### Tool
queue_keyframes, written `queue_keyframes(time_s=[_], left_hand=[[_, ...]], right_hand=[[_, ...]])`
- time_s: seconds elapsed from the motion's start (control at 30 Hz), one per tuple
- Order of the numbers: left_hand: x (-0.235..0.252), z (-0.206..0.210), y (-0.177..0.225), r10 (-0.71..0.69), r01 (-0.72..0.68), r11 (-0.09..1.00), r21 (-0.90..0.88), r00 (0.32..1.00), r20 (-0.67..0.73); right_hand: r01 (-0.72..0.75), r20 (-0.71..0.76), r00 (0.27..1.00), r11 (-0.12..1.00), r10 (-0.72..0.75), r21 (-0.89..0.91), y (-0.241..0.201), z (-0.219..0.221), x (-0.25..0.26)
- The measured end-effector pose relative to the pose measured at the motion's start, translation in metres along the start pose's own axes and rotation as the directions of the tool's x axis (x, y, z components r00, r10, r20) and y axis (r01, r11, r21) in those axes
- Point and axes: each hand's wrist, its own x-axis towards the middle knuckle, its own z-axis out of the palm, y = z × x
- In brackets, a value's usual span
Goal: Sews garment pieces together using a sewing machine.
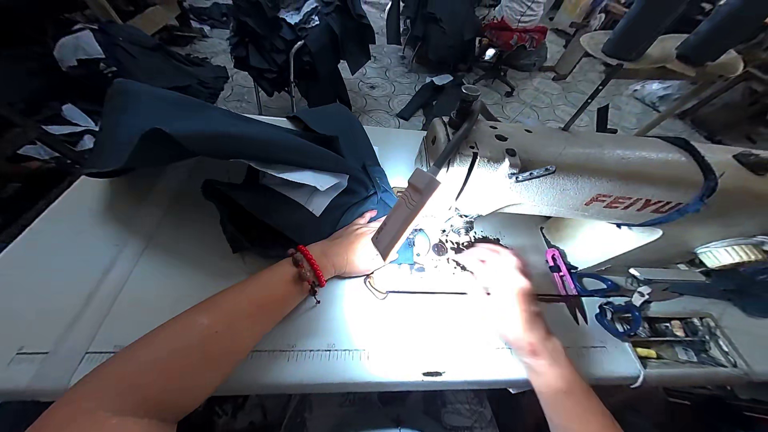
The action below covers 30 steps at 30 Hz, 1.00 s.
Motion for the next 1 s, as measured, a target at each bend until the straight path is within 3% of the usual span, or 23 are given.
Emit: queue_keyframes(time_s=[0.07, 0.1, 0.2, 0.33, 0.47, 0.6, 0.67, 0.77, 1.0], left_hand=[[0.0, 0.001, 0.0, 0.007, -0.007, 1.0, -0.005, 1.0, -0.001], [0.0, 0.002, -0.001, 0.009, -0.009, 1.0, -0.008, 1.0, -0.003], [0.0, 0.002, -0.001, 0.027, -0.027, 1.0, 0.009, 0.999, -0.022], [0.002, 0.008, -0.01, 0.053, -0.053, 0.999, -0.006, 0.997, -0.058], [0.0, 0.005, -0.003, 0.016, -0.016, 1.0, 0.012, 0.999, -0.047], [-0.006, 0.017, -0.013, 0.299, -0.298, 0.953, 0.048, 0.909, -0.291], [-0.01, 0.015, -0.011, 0.355, -0.366, 0.931, 0.016, 0.89, -0.286], [-0.016, 0.013, -0.009, 0.311, -0.329, 0.943, -0.044, 0.923, -0.228], [-0.013, 0.017, -0.016, 0.313, -0.331, 0.943, -0.038, 0.918, -0.243]], right_hand=[[-0.177, -0.275, 0.954, 0.966, 0.122, -0.188, 0.031, -0.03, -0.017], [-0.295, -0.342, 0.918, 0.92, 0.199, -0.258, 0.048, -0.045, -0.027], [-0.506, -0.359, 0.846, 0.805, 0.394, -0.31, 0.088, -0.071, -0.049], [-0.516, -0.39, 0.839, 0.783, 0.381, -0.346, 0.101, -0.07, -0.055], [-0.574, -0.319, 0.816, 0.747, 0.483, -0.337, 0.096, -0.06, -0.061], [-0.548, -0.339, 0.831, 0.757, 0.442, -0.357, 0.1, -0.055, -0.067], [-0.53, -0.369, 0.837, 0.766, 0.403, -0.365, 0.103, -0.055, -0.068], [-0.517, -0.381, 0.841, 0.778, 0.384, -0.358, 0.105, -0.053, -0.065], [-0.53, -0.367, 0.834, 0.782, 0.412, -0.328, 0.102, -0.053, -0.064]])
